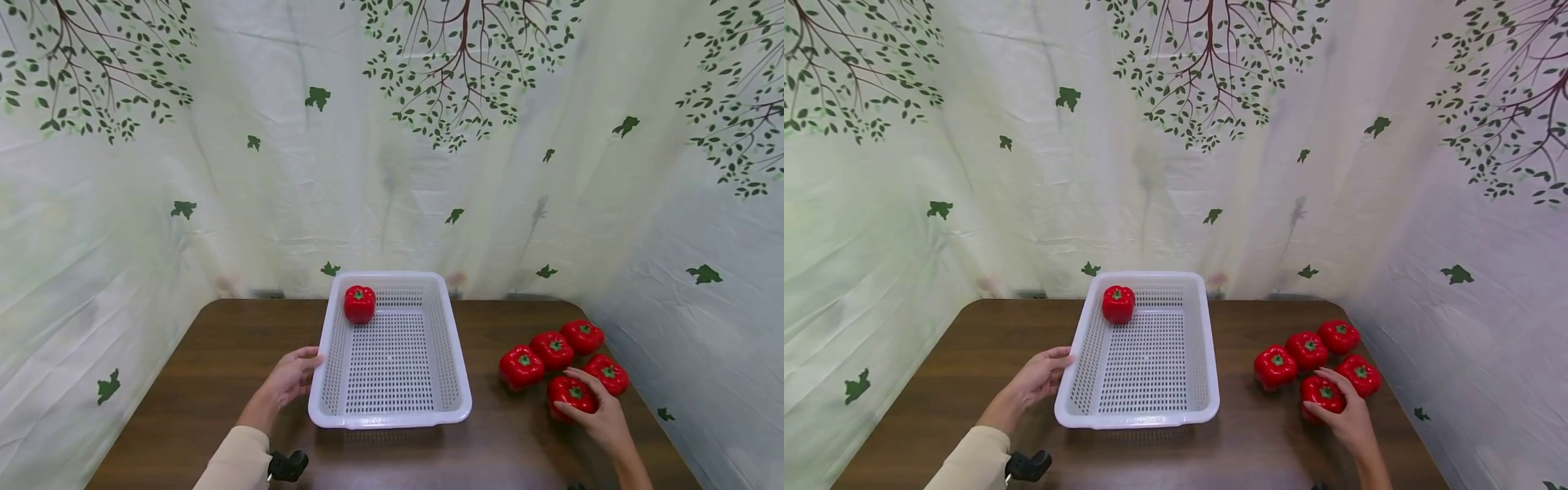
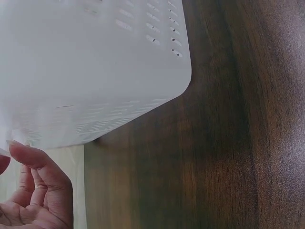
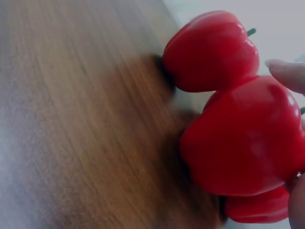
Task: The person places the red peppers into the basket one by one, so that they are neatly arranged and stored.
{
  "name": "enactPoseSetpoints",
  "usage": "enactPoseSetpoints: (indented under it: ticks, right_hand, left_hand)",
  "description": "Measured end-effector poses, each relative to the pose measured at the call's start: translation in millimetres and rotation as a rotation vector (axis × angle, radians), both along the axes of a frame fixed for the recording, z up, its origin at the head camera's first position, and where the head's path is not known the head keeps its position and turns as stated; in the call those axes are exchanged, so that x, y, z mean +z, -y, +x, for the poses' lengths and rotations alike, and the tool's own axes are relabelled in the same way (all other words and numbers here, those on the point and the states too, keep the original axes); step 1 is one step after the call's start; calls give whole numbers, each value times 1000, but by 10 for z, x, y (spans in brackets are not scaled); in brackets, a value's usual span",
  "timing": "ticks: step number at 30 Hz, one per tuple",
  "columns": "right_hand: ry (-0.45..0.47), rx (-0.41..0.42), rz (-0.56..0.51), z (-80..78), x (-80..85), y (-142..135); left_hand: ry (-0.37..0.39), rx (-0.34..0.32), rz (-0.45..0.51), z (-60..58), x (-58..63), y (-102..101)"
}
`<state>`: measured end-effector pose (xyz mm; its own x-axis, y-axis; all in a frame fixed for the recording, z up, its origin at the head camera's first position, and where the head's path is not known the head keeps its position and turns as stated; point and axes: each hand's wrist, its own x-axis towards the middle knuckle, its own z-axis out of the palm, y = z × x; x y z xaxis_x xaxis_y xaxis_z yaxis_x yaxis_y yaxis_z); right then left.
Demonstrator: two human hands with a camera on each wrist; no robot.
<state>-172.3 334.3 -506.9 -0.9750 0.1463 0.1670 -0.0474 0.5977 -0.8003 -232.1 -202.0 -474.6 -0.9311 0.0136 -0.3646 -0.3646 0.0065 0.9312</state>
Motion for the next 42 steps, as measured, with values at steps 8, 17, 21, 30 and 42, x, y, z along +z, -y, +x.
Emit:
enactPoseSetpoints:
  ticks: [8,17,21,30,42]
  right_hand:
    - [67,18,-18,47,-18,-12]
    - [125,37,0,92,-45,-77]
    - [102,57,21,107,-68,-83]
    - [109,91,34,110,-73,-115]
    - [160,140,28,98,-74,-168]
  left_hand:
    - [-4,-4,-13,19,7,-4]
    - [-2,13,-1,21,-3,-23]
    - [0,16,1,24,3,-25]
    - [4,14,5,10,18,-23]
    - [4,12,4,9,22,-20]
